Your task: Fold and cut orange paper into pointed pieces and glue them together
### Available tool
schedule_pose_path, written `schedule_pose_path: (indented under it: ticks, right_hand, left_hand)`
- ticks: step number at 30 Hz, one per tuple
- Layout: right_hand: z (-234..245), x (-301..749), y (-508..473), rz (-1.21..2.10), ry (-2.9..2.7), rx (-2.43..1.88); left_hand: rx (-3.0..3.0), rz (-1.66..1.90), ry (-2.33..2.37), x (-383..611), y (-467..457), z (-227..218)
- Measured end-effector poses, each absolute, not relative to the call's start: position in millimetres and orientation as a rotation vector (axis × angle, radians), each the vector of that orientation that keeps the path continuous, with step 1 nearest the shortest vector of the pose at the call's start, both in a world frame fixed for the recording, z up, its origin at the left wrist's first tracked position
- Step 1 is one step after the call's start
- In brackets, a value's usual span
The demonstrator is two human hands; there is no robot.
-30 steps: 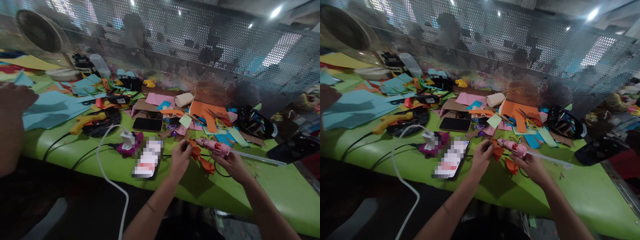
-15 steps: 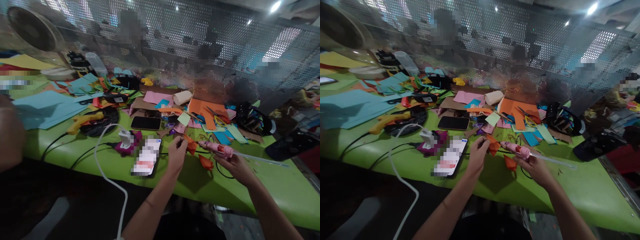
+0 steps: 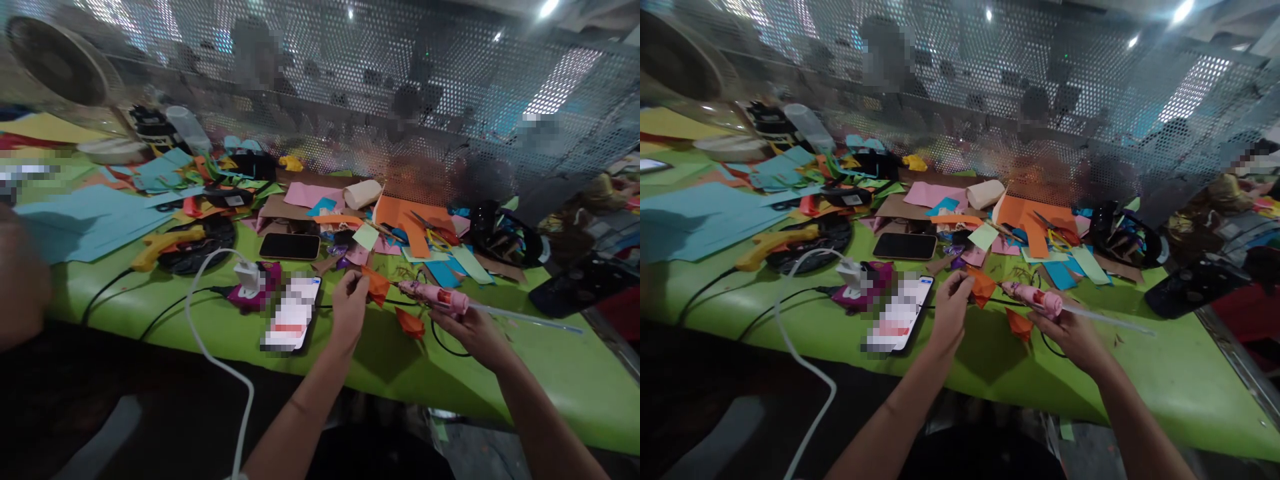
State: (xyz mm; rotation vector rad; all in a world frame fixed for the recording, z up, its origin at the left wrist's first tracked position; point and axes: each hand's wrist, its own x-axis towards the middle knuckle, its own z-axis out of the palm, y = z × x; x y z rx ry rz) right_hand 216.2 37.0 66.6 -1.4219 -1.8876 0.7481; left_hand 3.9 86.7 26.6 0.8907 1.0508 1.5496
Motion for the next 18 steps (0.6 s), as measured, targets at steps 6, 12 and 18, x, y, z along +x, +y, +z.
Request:
schedule_pose_path:
  ticks: [6,12,18]
  right_hand:
    - [65.7,217.5,36.2,0.741,-1.874,-1.45]
    - [67.2,221.9,38.1,0.783,-1.741,-1.41]
    - [55.7,257.7,36.2,0.674,-1.322,-1.512]
  left_hand:
    - [0.877,1.565,1.037,4.0,86.0,28.0]
    - [0.849,1.598,1.063,2.4,87.9,26.9]
    - [0.792,1.609,1.101,1.3,90.6,27.6]
